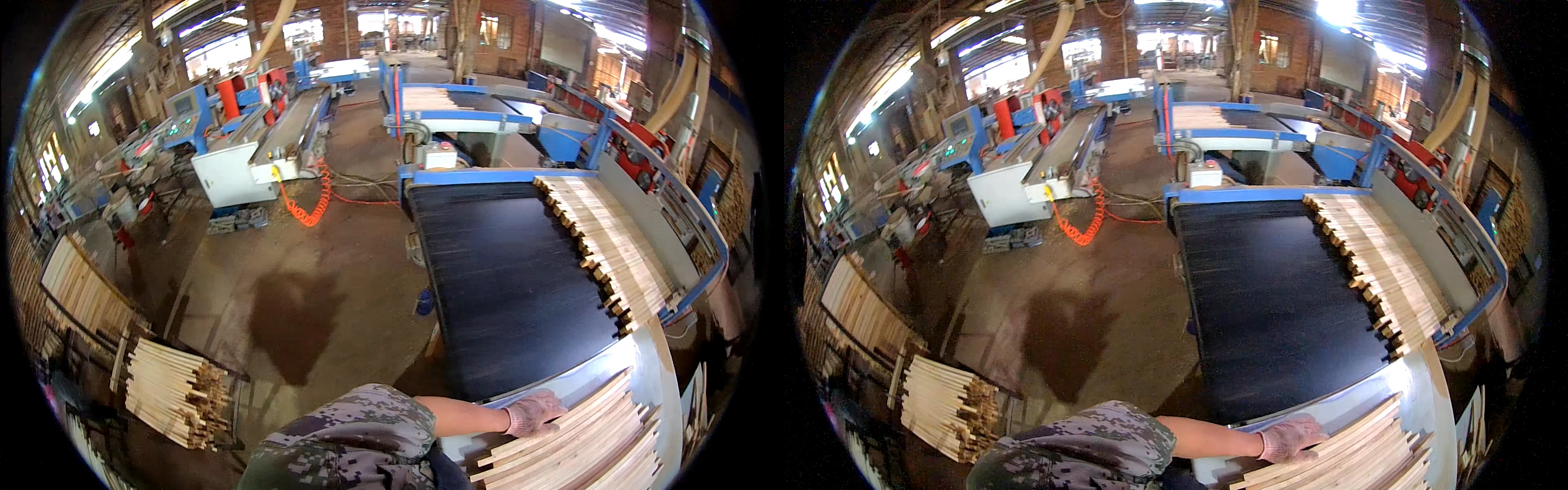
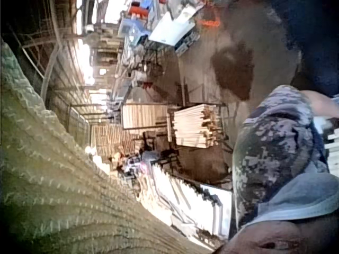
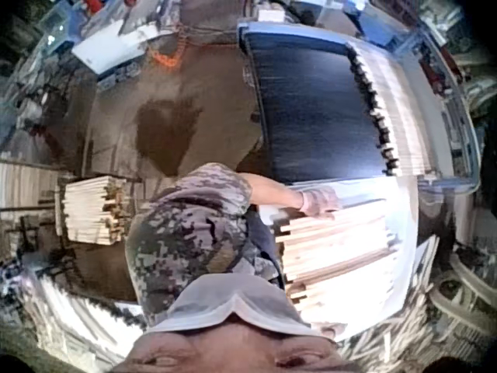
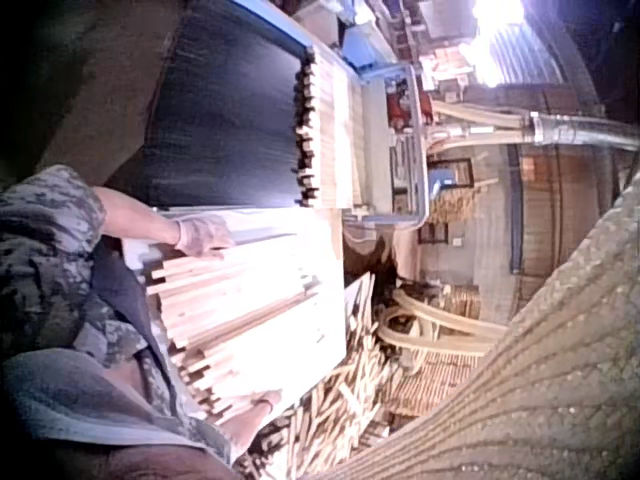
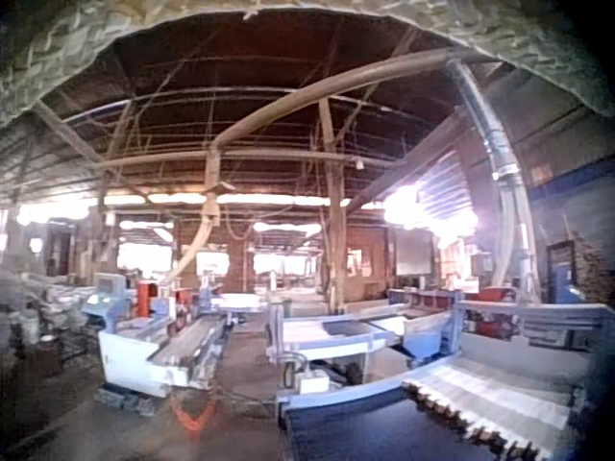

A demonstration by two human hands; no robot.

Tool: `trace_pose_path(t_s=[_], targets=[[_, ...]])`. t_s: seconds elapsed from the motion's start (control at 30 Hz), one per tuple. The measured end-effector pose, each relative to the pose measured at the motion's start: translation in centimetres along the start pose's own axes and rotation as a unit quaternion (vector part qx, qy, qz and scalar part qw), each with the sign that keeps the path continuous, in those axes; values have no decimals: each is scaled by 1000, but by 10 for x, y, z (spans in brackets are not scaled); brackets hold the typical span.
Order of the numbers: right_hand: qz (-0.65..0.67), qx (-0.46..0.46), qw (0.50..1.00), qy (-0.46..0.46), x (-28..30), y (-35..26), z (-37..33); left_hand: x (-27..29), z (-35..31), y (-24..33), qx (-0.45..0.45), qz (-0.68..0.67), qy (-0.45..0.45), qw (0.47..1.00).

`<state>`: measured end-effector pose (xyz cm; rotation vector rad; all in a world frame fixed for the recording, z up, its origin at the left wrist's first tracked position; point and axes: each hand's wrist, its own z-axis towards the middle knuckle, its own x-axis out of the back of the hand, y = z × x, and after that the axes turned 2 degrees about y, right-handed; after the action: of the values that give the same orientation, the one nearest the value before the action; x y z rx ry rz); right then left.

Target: The person sorts and aligns wood strips on a table, places them onto a conveyor belt, and retrieves a stack of wood strips from a nearby sorting station to continue the process.

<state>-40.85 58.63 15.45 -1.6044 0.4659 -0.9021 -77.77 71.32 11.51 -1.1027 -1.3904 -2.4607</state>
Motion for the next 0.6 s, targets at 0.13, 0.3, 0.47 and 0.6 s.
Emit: trace_pose_path(t_s=[0.13,0.3,0.47,0.6], targets=[[-11,8,999,-37,-29,-11,1,-15,-4,-11,-21,4,77,997],[-19,10,998,-60,-45,-17,2,-17,-3,-13,-12,-6,52,999],[-20,10,998,-67,-48,-18,6,-30,-4,-23,-15,16,83,996],[-15,-4,999,-49,-31,-7,6,3,-1,1,43,-51,-22,998]])
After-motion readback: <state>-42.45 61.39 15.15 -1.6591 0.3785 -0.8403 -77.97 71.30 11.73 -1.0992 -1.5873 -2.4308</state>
